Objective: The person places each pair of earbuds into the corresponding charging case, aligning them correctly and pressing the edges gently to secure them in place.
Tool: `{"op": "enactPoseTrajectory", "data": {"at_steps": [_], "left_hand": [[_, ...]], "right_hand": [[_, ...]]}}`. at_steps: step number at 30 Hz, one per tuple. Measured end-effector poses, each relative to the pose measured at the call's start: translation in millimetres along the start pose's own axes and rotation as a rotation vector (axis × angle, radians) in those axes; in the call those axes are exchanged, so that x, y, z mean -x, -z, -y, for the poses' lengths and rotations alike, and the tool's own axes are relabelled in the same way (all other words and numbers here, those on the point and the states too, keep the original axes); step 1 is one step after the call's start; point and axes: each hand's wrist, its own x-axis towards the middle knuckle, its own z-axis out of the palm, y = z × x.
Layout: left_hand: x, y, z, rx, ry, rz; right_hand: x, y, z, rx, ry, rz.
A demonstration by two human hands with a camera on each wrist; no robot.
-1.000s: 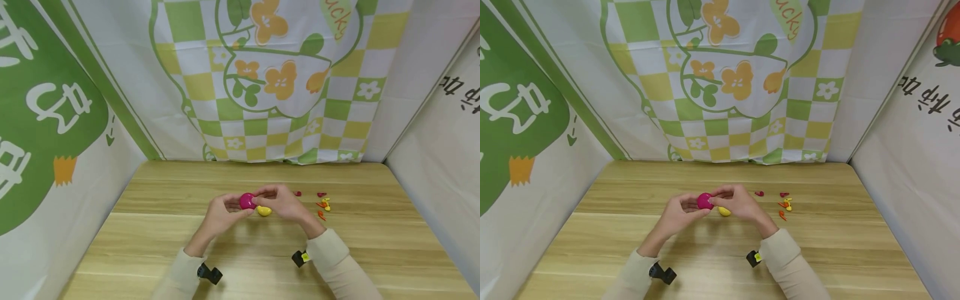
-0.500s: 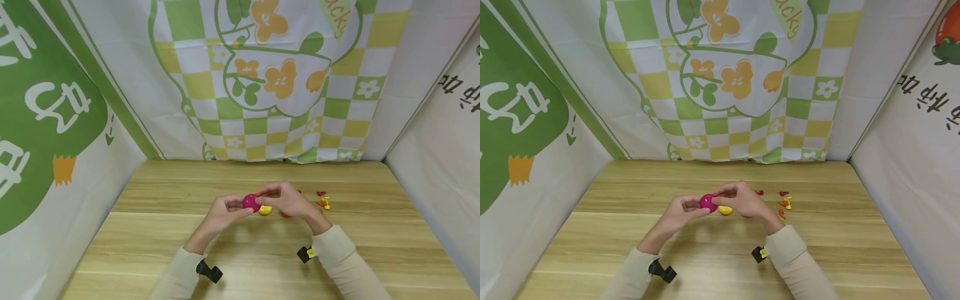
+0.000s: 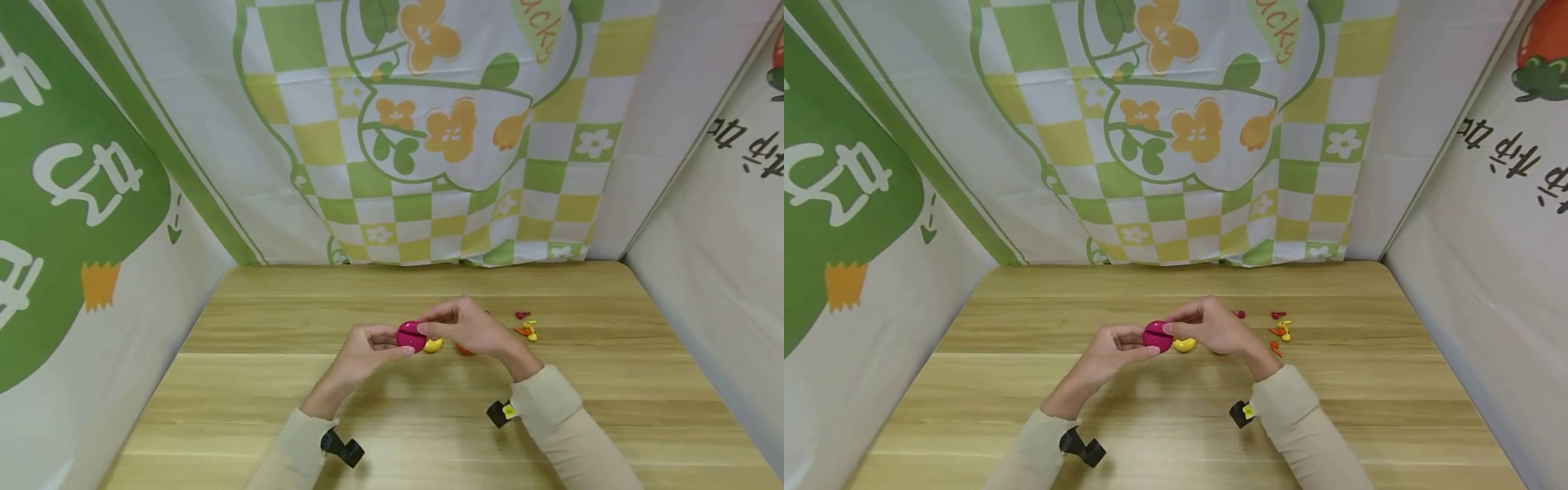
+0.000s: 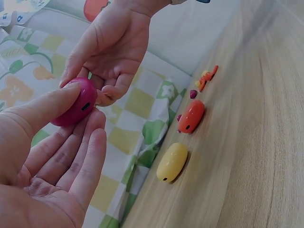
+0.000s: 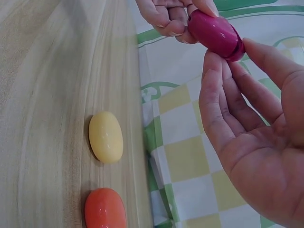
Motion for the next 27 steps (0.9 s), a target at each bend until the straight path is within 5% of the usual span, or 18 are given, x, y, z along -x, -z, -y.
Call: {"op": "enactPoseTrajectory", "data": {"at_steps": [27], "left_hand": [[1.1,2.2,-0.4,-0.006,-0.064,0.02]], "right_hand": [[-5.6,-0.7,-5.6,-0.178,-0.094,0.01]]}}
